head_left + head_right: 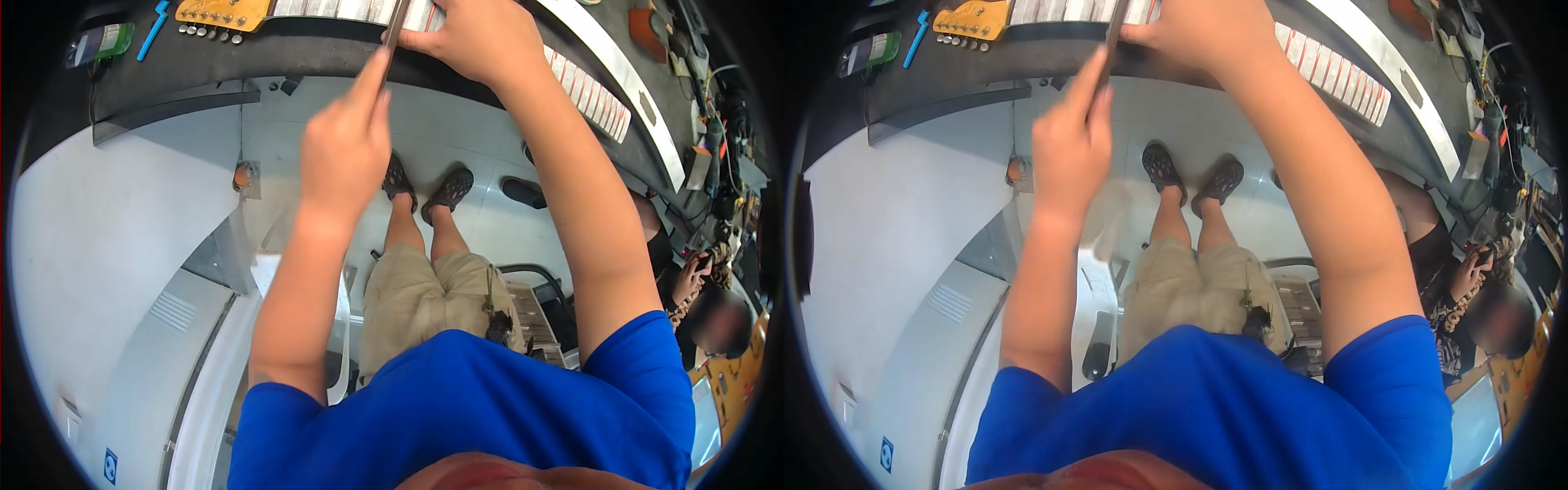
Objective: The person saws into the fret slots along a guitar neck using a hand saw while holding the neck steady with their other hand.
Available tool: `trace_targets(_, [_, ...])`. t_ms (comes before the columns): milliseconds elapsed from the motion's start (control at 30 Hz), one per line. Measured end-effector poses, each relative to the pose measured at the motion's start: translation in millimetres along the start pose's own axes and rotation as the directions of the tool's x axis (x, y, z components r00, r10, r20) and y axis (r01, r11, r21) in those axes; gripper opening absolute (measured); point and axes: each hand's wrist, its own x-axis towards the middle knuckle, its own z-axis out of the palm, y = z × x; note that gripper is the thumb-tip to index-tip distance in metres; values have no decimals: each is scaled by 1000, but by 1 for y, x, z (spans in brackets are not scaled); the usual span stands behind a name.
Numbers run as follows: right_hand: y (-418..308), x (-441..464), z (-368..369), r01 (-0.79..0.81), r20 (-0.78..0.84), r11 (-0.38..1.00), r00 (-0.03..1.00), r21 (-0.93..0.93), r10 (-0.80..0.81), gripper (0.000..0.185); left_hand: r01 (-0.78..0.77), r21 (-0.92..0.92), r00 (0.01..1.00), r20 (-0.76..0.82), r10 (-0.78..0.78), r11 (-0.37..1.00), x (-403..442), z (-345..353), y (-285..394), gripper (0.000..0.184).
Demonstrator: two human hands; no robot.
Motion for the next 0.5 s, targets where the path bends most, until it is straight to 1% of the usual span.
trace_targets(67, [0, -6, 3, -13, 12, 1000, 1000, -16, 13, 57, -21, 10, 999, -24, 22, 1000, 28, 10, 1, 52])
trace_targets(133, [-4, -3, 0, -14, 17, 999, 1000, -31, 15, 56, 52, 20, 997, 51, -53, 998, -10, -4, 3, 52])
trace_targets(167, [-3, 0, -2, -1, -6, 1000, 1000, -25, 1, 56, 70, 30, 995, 74, -72, 997, -31, -13, 3, 51])
trace_targets(200, [-2, -1, -1, 3, -26, 1000, 1000, -16, -4, 56, 106, -5, 992, 63, -106, 994, -65, -17, 0, 51])
trace_targets(267, [-1, -5, 2, -5, -47, 1000, 999, -8, 4, 55, 97, -53, 994, 57, -94, 994, -72, -18, -1, 48])
trace_targets(300, [-1, -9, 4, -11, -25, 1000, 1000, 3, 11, 55, 109, -74, 993, 58, -105, 991, -79, -21, 1, 47])
trace_targets(333, [-2, -9, 4, -11, -9, 1000, 1000, 13, 11, 55, 92, -42, 995, 53, -89, 995, -66, -18, 2, 46])
trace_targets(400, [-4, -5, 1, -17, -32, 1000, 999, 12, 18, 56, 16, 14, 1000, 25, -17, 1000, 5, -1, 2, 44])
trace_targets(467, [-2, -4, 2, -31, -21, 999, 999, -19, 31, 57, 32, 13, 999, 42, -33, 999, 31, 1, 5, 42])
trace_targets(500, [-2, -5, 3, -25, -1, 999, 1000, -31, 25, 58, 60, 14, 997, 48, -60, 998, 31, 1, 7, 41])
